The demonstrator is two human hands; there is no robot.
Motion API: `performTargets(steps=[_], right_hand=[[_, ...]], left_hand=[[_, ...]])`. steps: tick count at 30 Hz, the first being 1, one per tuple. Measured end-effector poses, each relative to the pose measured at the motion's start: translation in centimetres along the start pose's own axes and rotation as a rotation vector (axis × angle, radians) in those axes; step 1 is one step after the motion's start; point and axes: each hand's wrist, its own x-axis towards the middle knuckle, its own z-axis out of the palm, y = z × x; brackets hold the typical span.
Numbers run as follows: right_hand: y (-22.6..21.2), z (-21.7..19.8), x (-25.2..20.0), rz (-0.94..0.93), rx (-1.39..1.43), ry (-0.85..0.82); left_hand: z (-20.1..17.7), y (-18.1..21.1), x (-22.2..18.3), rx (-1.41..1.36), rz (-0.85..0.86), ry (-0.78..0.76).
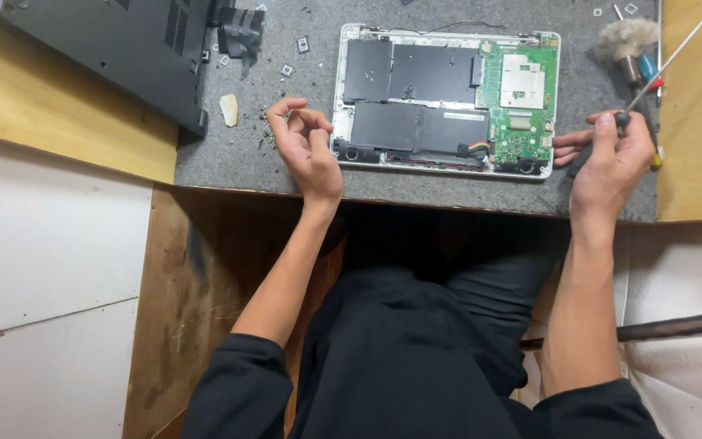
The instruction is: The person is disassembling a white laptop by removing the back panel screws, prying the case open, and then unscrewing internal components to remove the motherboard.
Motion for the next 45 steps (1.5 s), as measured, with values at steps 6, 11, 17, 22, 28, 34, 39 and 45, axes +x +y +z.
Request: performTargets(steps=[6, 11, 17, 22, 28, 34, 39, 45], right_hand=[[-0.7, 0.3, 0.4, -0.039, -0.040, -0.035], [0.9, 0.5, 1.1, -0.104, -0.121, -0.049], [1.5, 0.8, 1.0, -0.092, -0.110, -0.013], [0.8, 0.6, -0.3, -0.061, -0.205, -0.024], [0.1, 0.0, -0.5, -0.061, -0.210, -0.055], [0.2, -0.2, -1.1, -0.035, -0.202, -0.094], [-0.5, 0.4, -1.4, 0.006, -0.143, -0.033], [-0.8, 0.2, -1.1, -0.071, -0.106, 0.017]], left_hand=[[0.8, 0.5, 0.4, 0.162, 0.112, -0.010], [0.8, 0.2, 0.5, 0.245, 0.101, 0.002], [0.7, -0.1, 0.6, 0.240, 0.078, -0.033], [0.5, -0.2, 0.3, 0.244, 0.064, -0.071], [1.5, -0.2, 0.4, 0.172, 0.029, -0.107], [1.2, -0.2, 0.2, 0.091, 0.007, -0.068], [0.8, 0.4, -0.1, 0.118, -0.042, -0.097], [-0.4, -0.2, -0.1, -0.049, -0.090, -0.060]])
